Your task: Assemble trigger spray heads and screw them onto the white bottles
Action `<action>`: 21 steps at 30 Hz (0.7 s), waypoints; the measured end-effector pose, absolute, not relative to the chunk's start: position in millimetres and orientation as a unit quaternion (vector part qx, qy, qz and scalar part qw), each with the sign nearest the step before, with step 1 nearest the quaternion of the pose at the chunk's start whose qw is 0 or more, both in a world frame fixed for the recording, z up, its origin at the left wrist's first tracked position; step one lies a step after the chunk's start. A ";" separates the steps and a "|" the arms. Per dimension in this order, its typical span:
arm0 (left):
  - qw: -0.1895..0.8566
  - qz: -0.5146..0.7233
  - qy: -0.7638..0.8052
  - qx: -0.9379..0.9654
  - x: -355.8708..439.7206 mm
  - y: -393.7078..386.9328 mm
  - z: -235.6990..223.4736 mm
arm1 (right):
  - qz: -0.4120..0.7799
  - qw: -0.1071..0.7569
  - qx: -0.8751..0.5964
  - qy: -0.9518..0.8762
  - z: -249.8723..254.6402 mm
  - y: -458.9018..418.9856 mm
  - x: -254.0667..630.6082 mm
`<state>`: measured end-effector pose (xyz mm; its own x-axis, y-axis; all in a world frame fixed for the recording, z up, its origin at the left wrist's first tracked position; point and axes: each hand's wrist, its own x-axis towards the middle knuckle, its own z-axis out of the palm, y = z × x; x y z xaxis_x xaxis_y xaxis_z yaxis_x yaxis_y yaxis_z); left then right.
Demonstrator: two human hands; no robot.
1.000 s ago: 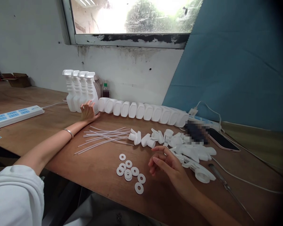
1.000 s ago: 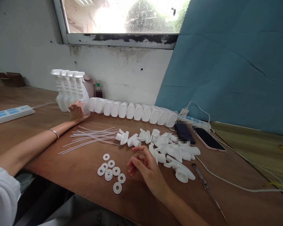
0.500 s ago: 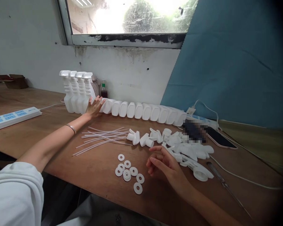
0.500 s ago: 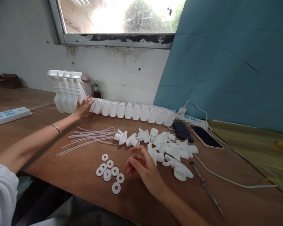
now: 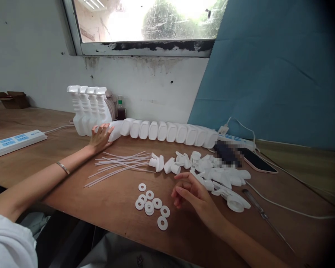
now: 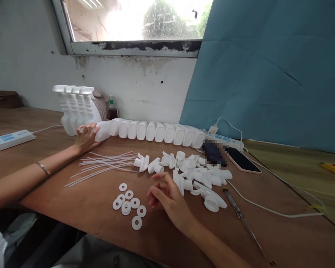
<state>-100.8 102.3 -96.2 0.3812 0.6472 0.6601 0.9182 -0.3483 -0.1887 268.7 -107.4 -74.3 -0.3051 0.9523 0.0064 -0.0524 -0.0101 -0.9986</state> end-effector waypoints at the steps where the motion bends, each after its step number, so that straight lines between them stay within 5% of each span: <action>1: 0.282 -0.244 -0.501 -0.781 -102.7 96.7 -96.6 | 0.585 0.429 -0.404 -0.557 -74.2 -107.4 268.8; 21: 0.447 -0.221 -0.391 -0.774 -186.6 7.5 -63.3 | 0.572 0.413 -0.410 -0.578 -79.1 -105.7 269.2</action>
